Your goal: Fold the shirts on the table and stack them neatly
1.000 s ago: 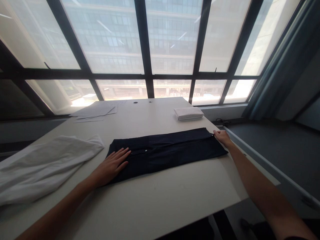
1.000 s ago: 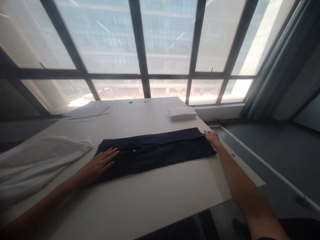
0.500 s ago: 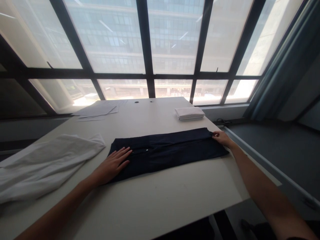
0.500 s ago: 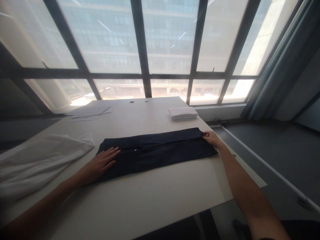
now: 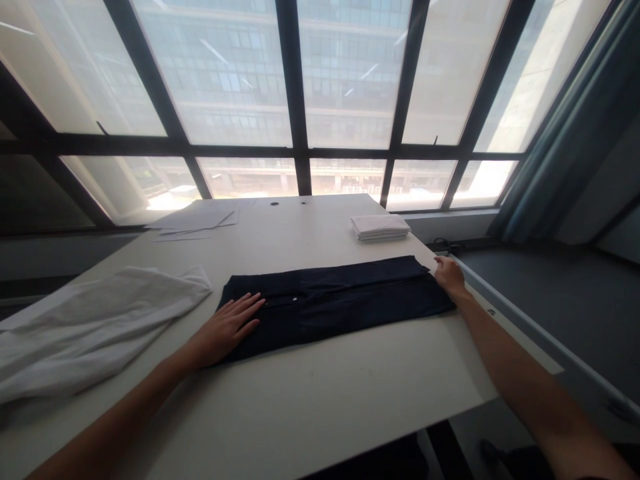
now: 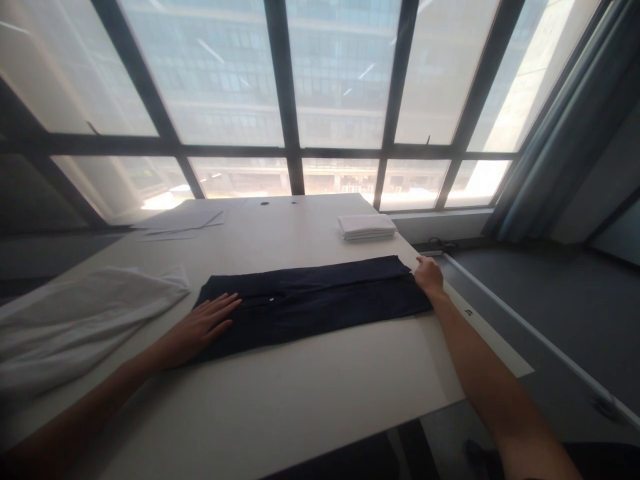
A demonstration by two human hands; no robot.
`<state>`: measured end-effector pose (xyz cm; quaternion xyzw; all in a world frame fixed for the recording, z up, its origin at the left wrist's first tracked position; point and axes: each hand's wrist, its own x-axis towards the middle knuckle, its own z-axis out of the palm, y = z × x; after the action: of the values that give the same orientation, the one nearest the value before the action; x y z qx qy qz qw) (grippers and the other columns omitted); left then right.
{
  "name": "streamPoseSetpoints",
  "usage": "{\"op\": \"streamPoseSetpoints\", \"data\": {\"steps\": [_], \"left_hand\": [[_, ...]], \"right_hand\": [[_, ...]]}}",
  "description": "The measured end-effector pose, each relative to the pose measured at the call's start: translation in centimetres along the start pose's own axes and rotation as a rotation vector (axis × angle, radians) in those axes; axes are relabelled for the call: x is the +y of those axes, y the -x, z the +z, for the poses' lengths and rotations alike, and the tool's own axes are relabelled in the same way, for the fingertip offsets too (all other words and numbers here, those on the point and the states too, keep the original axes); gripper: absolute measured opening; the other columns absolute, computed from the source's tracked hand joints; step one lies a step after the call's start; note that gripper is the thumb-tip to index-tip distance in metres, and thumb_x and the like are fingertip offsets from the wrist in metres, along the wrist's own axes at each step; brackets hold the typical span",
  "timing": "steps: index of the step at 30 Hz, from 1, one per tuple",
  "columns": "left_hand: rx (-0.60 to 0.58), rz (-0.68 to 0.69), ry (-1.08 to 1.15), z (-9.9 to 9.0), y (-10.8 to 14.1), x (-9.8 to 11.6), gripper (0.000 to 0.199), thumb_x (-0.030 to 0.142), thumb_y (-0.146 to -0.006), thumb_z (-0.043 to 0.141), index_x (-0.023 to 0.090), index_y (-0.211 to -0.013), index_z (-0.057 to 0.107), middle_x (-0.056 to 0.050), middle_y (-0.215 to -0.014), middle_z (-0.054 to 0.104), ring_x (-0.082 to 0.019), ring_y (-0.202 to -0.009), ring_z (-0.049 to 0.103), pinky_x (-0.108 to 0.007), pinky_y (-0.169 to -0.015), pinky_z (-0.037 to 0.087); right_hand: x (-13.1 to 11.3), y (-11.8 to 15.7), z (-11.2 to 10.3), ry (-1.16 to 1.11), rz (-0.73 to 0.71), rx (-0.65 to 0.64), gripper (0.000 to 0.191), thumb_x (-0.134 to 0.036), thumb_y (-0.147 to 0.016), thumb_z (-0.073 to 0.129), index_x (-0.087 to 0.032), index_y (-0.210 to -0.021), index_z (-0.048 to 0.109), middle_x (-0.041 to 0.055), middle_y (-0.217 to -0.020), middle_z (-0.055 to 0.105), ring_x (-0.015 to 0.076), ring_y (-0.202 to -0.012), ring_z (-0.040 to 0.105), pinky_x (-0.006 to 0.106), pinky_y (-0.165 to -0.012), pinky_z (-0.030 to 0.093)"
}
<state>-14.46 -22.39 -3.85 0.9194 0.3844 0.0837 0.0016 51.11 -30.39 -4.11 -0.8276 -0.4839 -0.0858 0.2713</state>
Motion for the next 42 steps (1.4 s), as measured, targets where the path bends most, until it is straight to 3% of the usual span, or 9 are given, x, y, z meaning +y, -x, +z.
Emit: {"op": "streamPoseSetpoints", "data": {"steps": [5, 9, 17, 23, 26, 30, 35, 37, 42], "left_hand": [[-0.028, -0.016, 0.002, -0.2, 0.0, 0.3, 0.061, 0.058, -0.102, 0.033, 0.030, -0.155, 0.038, -0.001, -0.162, 0.032, -0.028, -0.151, 0.028, -0.050, -0.123, 0.024], [-0.030, -0.016, -0.001, -0.2, 0.0, 0.2, 0.061, 0.059, -0.102, 0.033, 0.029, -0.155, 0.039, -0.002, -0.162, 0.033, -0.028, -0.150, 0.029, -0.050, -0.123, 0.025], [-0.031, -0.034, 0.029, -0.6, 0.1, 0.9, 0.063, 0.061, -0.101, 0.032, 0.028, -0.154, 0.041, -0.004, -0.161, 0.035, -0.028, -0.150, 0.030, -0.051, -0.122, 0.024], [0.113, -0.119, 0.106, -1.7, 0.0, 1.7, 0.063, 0.054, -0.103, 0.028, 0.019, -0.154, 0.041, -0.008, -0.160, 0.038, -0.026, -0.150, 0.030, -0.048, -0.122, 0.026], [0.134, -0.150, 0.075, -1.5, 0.0, 1.8, 0.063, 0.053, -0.104, 0.028, 0.017, -0.154, 0.040, -0.010, -0.160, 0.039, -0.027, -0.150, 0.029, -0.048, -0.122, 0.026], [0.007, -0.127, 0.010, -1.0, 0.4, 1.9, 0.065, 0.054, -0.103, 0.029, 0.017, -0.155, 0.038, -0.011, -0.162, 0.033, -0.030, -0.152, 0.024, -0.052, -0.122, 0.022], [-0.042, -0.186, 0.065, -0.9, 0.7, 1.4, 0.072, 0.060, -0.101, 0.031, 0.016, -0.157, 0.033, -0.013, -0.164, 0.025, -0.030, -0.153, 0.019, -0.053, -0.122, 0.018], [0.009, -0.269, 0.156, -1.1, 0.7, 0.7, 0.075, 0.062, -0.099, 0.033, 0.013, -0.156, 0.035, -0.015, -0.163, 0.028, -0.031, -0.152, 0.023, -0.051, -0.122, 0.021], [0.310, -0.513, 0.413, -2.3, 0.5, -1.1, 0.067, 0.049, -0.098, 0.027, 0.006, -0.143, 0.051, -0.018, -0.149, 0.052, -0.026, -0.139, 0.048, -0.039, -0.118, 0.034]], "right_hand": [[-3.4, 2.1, 1.5, 0.011, -0.268, -0.232, 0.058, -0.040, -0.100, 0.033, -0.014, -0.150, 0.046, 0.0117, -0.158, 0.041, 0.0255, -0.148, 0.033, 0.045, -0.122, 0.024], [-4.4, 3.2, 2.3, 0.143, -0.172, -0.424, 0.069, -0.054, -0.101, 0.025, -0.012, -0.156, 0.033, 0.0154, -0.165, 0.024, 0.0287, -0.153, 0.018, 0.057, -0.122, 0.012], [-2.4, 3.0, 2.1, 0.161, 0.010, -0.304, 0.066, -0.044, -0.101, 0.024, -0.009, -0.156, 0.032, 0.0237, -0.162, 0.027, 0.0349, -0.150, 0.024, 0.064, -0.117, 0.019], [-4.9, 3.4, 1.8, 0.096, -0.178, -0.050, 0.060, -0.034, -0.100, 0.026, -0.006, -0.151, 0.040, 0.0230, -0.159, 0.035, 0.0335, -0.150, 0.026, 0.060, -0.118, 0.022], [-7.3, 4.3, 1.9, 0.022, -0.336, -0.104, 0.059, -0.038, -0.101, 0.028, -0.012, -0.152, 0.042, 0.0182, -0.160, 0.035, 0.0312, -0.150, 0.026, 0.055, -0.120, 0.023], [-9.3, 5.8, 2.6, 0.025, -0.529, -0.346, 0.059, -0.049, -0.101, 0.030, -0.025, -0.154, 0.042, 0.0090, -0.165, 0.027, 0.0297, -0.152, 0.022, 0.054, -0.121, 0.021], [-8.7, 5.9, 3.2, 0.132, -0.443, -0.450, 0.062, -0.051, -0.101, 0.029, -0.024, -0.156, 0.038, 0.0100, -0.164, 0.030, 0.0295, -0.151, 0.025, 0.056, -0.121, 0.019], [-8.0, 5.6, 3.4, 0.147, -0.389, -0.433, 0.062, -0.050, -0.101, 0.028, -0.023, -0.156, 0.039, 0.0101, -0.163, 0.031, 0.0306, -0.151, 0.026, 0.058, -0.120, 0.021], [-7.0, 5.2, 4.0, 0.138, -0.384, -0.398, 0.062, -0.050, -0.100, 0.028, -0.023, -0.154, 0.042, 0.0102, -0.162, 0.035, 0.0307, -0.150, 0.028, 0.058, -0.120, 0.023]]}}
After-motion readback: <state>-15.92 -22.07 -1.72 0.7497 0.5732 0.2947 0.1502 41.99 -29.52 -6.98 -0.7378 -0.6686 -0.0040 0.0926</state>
